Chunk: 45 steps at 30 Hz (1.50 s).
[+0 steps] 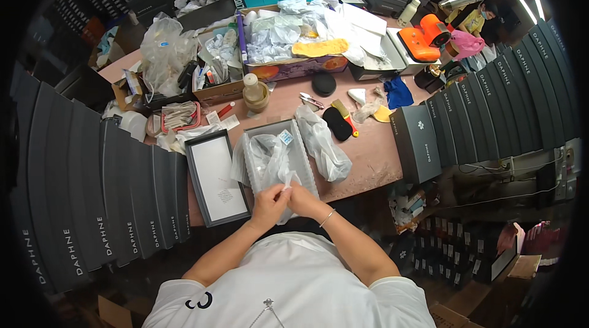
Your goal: Packing finished high-heeled shoes into boxes with protective tissue paper.
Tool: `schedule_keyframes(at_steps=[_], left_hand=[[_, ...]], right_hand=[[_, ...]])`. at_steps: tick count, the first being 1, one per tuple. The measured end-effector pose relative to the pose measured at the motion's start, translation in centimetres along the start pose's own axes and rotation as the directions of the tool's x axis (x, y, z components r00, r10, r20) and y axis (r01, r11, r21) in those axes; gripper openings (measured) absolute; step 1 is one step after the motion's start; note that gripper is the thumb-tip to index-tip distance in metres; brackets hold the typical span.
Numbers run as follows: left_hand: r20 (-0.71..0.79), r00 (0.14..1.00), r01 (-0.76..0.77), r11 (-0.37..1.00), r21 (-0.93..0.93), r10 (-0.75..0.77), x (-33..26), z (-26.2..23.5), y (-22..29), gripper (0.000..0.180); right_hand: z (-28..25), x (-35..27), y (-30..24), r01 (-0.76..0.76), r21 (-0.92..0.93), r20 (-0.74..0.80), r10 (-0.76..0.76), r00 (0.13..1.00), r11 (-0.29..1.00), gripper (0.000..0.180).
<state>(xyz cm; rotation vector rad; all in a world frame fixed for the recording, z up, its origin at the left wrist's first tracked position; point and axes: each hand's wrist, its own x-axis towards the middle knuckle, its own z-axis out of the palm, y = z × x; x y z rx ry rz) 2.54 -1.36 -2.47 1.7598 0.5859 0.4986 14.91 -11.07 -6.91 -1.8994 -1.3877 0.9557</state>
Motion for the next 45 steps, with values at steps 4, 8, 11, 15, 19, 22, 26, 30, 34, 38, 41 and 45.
schedule_keyframes(at_steps=[4,8,11,15,19,22,26,30,34,38,41,45], left_hand=[[-0.088,0.984,-0.154,0.987,0.035,0.157,1.3,0.9,2.0,0.011],[0.101,0.945,-0.318,0.947,0.055,0.311,1.4,3.3,3.1,0.011],[0.291,0.866,-0.451,0.886,0.105,0.407,-0.3,5.0,3.1,0.012],[0.303,0.854,-0.45,0.893,0.024,0.423,-1.0,2.1,4.2,0.031],[-0.293,0.945,0.06,0.956,-0.287,-0.147,0.2,-3.2,-0.6,0.087],[0.188,0.933,0.306,0.401,-0.863,-0.307,4.7,-4.5,-2.2,0.072],[0.373,0.919,0.33,-0.268,-0.905,-0.13,5.9,-4.2,-0.2,0.056],[0.36,0.93,0.345,-0.156,-0.926,-0.076,7.4,-4.9,-0.4,0.064],[0.177,0.964,0.233,0.321,-0.918,-0.196,8.3,-4.9,-0.1,0.039],[-0.086,0.92,0.096,0.431,-0.897,-0.383,10.7,-7.7,2.6,0.036],[-0.341,0.878,-0.16,0.468,-0.869,-0.335,8.7,-10.5,9.7,0.036],[-0.189,0.78,-0.609,0.793,-0.008,0.597,5.8,-7.3,11.3,0.023]], right_hand=[[1.5,0.4,0.4,0.161,-0.074,-0.016,-0.163,0.986,0.984,0.031],[0.2,0.9,-4.0,0.175,0.027,-0.165,-0.169,0.972,0.984,0.031],[0.0,3.1,-2.6,0.118,0.048,-0.171,-0.108,0.979,0.992,0.031],[-2.0,0.6,-2.9,0.007,0.193,-0.13,0.019,0.991,0.981,0.031],[-5.6,-3.1,-6.5,-0.071,0.526,-0.001,0.084,0.996,0.848,0.032],[-6.7,-3.8,-7.3,-0.098,0.631,0.003,0.124,0.992,0.77,0.032],[-5.7,-3.4,-6.5,-0.109,0.679,-0.025,0.172,0.985,0.726,0.032],[-7.1,-4.4,-5.5,-0.151,0.706,-0.003,0.217,0.976,0.692,0.032],[-7.8,-5.3,-4.9,-0.186,0.726,0.01,0.261,0.965,0.662,0.033],[-9.9,-5.7,-3.6,-0.221,0.741,-0.027,0.357,0.934,0.635,0.033],[-12.4,-5.8,-2.3,-0.255,0.779,-0.102,0.516,0.85,0.573,0.033],[-14.5,-5.4,-0.1,-0.069,0.911,-0.235,0.648,0.725,0.407,0.032]])
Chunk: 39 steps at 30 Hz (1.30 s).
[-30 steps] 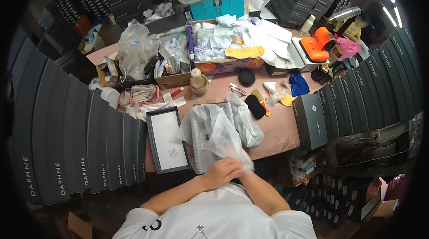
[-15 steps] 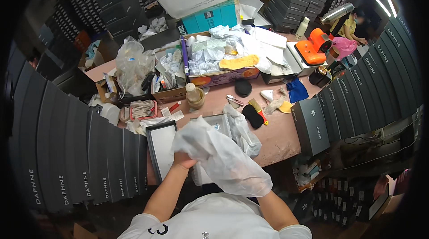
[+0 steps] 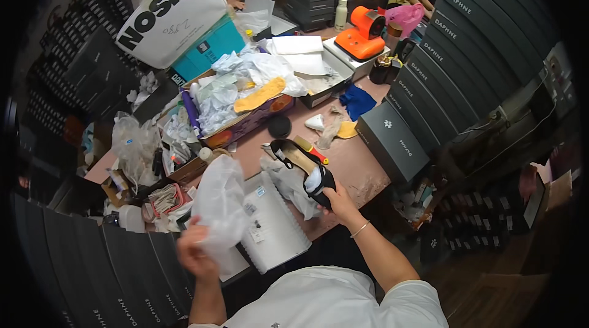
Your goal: Packing finished high-heeled shoes into boxes with protective tissue paper.
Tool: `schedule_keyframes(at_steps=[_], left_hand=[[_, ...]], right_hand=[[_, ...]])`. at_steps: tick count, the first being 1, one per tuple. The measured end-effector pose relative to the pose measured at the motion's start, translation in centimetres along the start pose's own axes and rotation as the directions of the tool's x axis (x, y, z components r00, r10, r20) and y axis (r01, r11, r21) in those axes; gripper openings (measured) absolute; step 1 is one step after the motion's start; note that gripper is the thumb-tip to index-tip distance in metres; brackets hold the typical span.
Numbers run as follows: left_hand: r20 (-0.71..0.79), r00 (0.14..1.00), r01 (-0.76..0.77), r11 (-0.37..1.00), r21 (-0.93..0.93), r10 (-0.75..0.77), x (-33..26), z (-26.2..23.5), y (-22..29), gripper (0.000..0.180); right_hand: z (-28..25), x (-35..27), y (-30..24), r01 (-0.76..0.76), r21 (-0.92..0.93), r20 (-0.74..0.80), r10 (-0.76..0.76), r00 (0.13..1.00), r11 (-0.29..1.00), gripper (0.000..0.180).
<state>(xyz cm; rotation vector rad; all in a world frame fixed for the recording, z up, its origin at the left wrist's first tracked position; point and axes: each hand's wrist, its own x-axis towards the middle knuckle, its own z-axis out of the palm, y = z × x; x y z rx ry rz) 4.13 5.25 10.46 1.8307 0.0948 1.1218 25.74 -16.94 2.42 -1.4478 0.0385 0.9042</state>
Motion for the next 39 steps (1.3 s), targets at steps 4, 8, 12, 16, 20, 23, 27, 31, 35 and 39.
schedule_keyframes(at_steps=[4,8,12,16,20,23,27,31,35,39], left_hand=[[0.516,0.745,0.392,0.904,0.172,-0.422,-9.2,6.8,-8.9,0.023],[0.135,0.805,0.593,0.771,-0.232,-0.578,-3.2,0.0,-6.6,0.049],[0.775,0.112,0.982,0.189,0.01,-0.622,-4.6,1.7,-5.5,0.063],[0.73,0.11,0.851,-0.315,-0.419,-0.675,-10.9,1.0,-4.6,0.071],[0.487,0.175,0.615,-0.291,-0.733,-0.856,-12.2,-0.5,-3.5,0.069],[0.346,0.17,0.569,-0.195,-0.799,-0.923,-12.6,-0.6,-2.3,0.063],[0.233,0.154,0.528,-0.119,-0.841,-0.96,-15.0,-0.1,-1.3,0.065],[0.209,0.145,0.576,-0.089,-0.813,-0.967,-15.9,0.6,-1.1,0.07],[0.174,0.198,0.581,-0.028,-0.814,-0.965,-13.7,1.3,-0.7,0.075],[0.235,0.217,0.594,-0.063,-0.802,-0.947,-13.8,2.1,-1.9,0.074]], right_hand=[[-2.2,0.4,-1.6,0.129,-0.073,0.093,-0.122,0.988,0.989,0.041],[-0.9,-2.0,-7.9,0.216,-0.57,0.494,0.121,0.861,0.793,0.047],[5.6,-0.6,-8.1,0.437,-0.652,0.743,0.408,0.53,0.62,0.034],[11.8,1.2,-4.9,0.859,-0.506,0.838,-0.194,0.51,0.072,0.033],[15.7,-1.7,-0.4,0.938,-0.342,0.916,-0.206,0.345,0.052,0.035],[18.4,-3.8,3.9,0.885,-0.41,0.906,-0.209,0.367,-0.221,0.039],[19.6,-3.8,6.0,0.871,-0.47,0.882,-0.044,0.469,-0.143,0.037],[18.4,-2.7,4.9,0.888,-0.432,0.902,0.057,0.428,0.159,0.05],[15.8,-3.9,5.3,0.88,-0.339,0.919,-0.081,0.385,0.333,0.07],[15.2,-2.7,5.6,0.754,-0.534,0.801,-0.058,0.596,0.383,0.059]])
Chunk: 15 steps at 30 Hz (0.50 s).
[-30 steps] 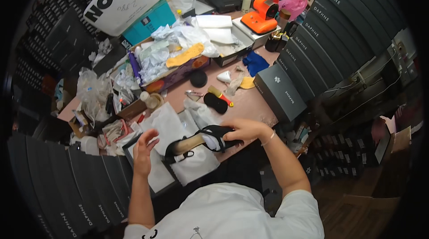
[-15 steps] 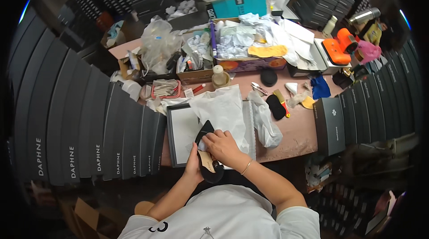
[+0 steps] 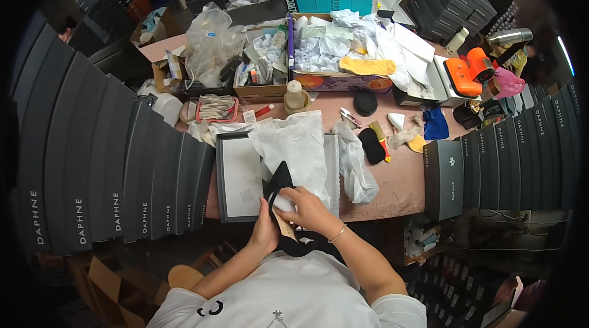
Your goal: Packing finished high-heeled shoes into boxes with protective tissue paper.
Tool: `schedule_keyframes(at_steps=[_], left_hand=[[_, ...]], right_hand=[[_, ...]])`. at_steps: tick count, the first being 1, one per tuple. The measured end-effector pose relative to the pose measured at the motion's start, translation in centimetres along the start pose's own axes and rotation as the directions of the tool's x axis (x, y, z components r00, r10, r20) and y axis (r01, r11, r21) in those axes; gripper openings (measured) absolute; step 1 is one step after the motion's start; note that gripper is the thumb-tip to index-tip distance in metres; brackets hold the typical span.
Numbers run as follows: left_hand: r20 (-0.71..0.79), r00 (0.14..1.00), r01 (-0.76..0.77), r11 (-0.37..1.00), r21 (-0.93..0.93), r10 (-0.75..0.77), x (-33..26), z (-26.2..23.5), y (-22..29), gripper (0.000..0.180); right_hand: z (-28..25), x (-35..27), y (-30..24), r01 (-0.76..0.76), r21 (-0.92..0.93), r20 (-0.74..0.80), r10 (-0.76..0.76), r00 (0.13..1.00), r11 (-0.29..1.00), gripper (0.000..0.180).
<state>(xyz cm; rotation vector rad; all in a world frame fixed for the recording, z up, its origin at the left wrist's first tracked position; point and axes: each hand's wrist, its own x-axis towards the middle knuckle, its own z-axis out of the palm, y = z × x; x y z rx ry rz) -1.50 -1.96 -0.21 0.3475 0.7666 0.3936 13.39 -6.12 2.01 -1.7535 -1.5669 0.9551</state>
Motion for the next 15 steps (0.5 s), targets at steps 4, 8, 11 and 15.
schedule_keyframes(at_steps=[4,8,11,15], left_hand=[[-0.179,0.984,-0.02,1.0,-0.016,0.017,1.9,-1.4,0.2,0.067],[-0.175,0.985,-0.017,0.999,-0.028,0.012,2.4,-1.9,3.7,0.072],[-0.164,0.986,-0.033,0.997,-0.063,0.022,2.9,-1.8,4.1,0.075],[-0.181,0.982,-0.066,0.998,-0.013,0.062,2.2,-1.8,4.8,0.074]], right_hand=[[-2.6,-0.8,1.2,0.102,0.049,-0.127,-0.095,0.987,0.994,0.046],[-1.3,4.4,7.5,-0.113,-0.109,-0.522,0.04,0.852,0.988,0.043],[4.2,5.9,13.9,-0.16,-0.59,-0.338,-0.062,0.939,0.792,0.037],[-1.5,5.3,3.6,0.058,-0.446,-0.245,-0.184,0.952,0.893,0.027]])
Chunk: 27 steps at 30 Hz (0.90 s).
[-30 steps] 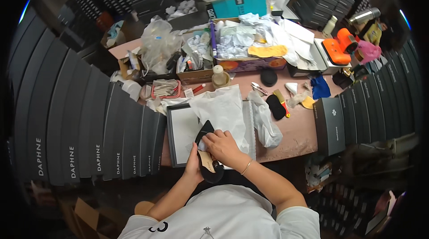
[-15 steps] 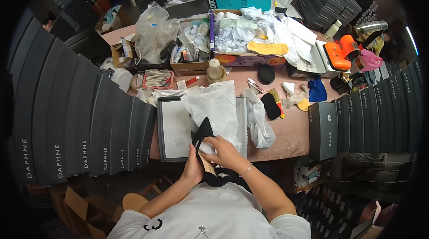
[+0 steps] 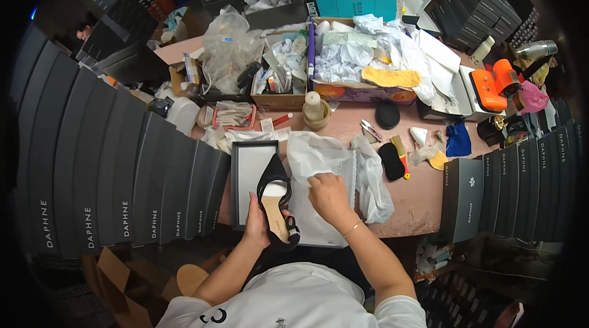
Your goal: Packing finished high-heeled shoes into boxes with protective tissue paper.
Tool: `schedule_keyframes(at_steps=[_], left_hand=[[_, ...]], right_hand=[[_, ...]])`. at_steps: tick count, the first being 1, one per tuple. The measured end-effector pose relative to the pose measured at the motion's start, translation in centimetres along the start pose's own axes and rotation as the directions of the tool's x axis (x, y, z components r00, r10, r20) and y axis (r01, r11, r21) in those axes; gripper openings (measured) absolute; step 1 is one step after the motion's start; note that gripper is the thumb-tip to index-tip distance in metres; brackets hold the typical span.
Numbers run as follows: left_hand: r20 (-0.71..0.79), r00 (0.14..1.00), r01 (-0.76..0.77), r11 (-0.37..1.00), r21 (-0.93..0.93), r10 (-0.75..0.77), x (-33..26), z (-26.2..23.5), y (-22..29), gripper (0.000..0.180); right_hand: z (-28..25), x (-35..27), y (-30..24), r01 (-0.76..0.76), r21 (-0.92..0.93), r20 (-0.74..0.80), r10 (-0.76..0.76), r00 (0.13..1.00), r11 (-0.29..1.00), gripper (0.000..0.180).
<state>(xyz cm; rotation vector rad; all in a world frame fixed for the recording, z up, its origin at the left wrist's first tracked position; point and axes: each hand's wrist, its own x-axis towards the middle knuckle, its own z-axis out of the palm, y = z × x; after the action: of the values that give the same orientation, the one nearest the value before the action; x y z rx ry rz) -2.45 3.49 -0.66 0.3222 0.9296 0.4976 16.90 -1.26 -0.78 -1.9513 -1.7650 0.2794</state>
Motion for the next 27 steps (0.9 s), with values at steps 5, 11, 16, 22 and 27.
schedule_keyframes(at_steps=[5,11,16,22,27], left_hand=[[0.056,0.998,-0.005,0.999,0.035,0.003,-1.7,0.9,-3.7,0.066],[-0.073,0.991,0.109,0.989,-0.096,-0.116,-2.0,-0.9,-4.5,0.066],[-0.061,0.994,0.095,0.995,-0.008,-0.095,-1.5,-0.7,-2.0,0.074],[0.082,0.984,-0.164,0.986,0.034,0.161,-2.4,-0.3,-3.8,0.076],[0.083,0.98,-0.184,0.982,0.046,0.18,-2.3,-2.5,-4.6,0.072]], right_hand=[[1.2,0.2,-3.5,0.404,-0.09,0.113,-0.394,0.912,0.91,0.012],[0.9,-3.5,-3.9,0.321,0.016,0.038,-0.321,0.946,0.947,0.012],[-1.9,-4.0,3.2,-0.019,-0.39,-0.18,-0.056,0.982,0.921,0.03],[2.1,-2.4,-7.3,-0.07,0.518,0.161,-0.016,0.987,0.852,0.034],[11.1,-1.5,-6.6,0.077,0.493,0.093,-0.14,0.986,0.867,0.047]])
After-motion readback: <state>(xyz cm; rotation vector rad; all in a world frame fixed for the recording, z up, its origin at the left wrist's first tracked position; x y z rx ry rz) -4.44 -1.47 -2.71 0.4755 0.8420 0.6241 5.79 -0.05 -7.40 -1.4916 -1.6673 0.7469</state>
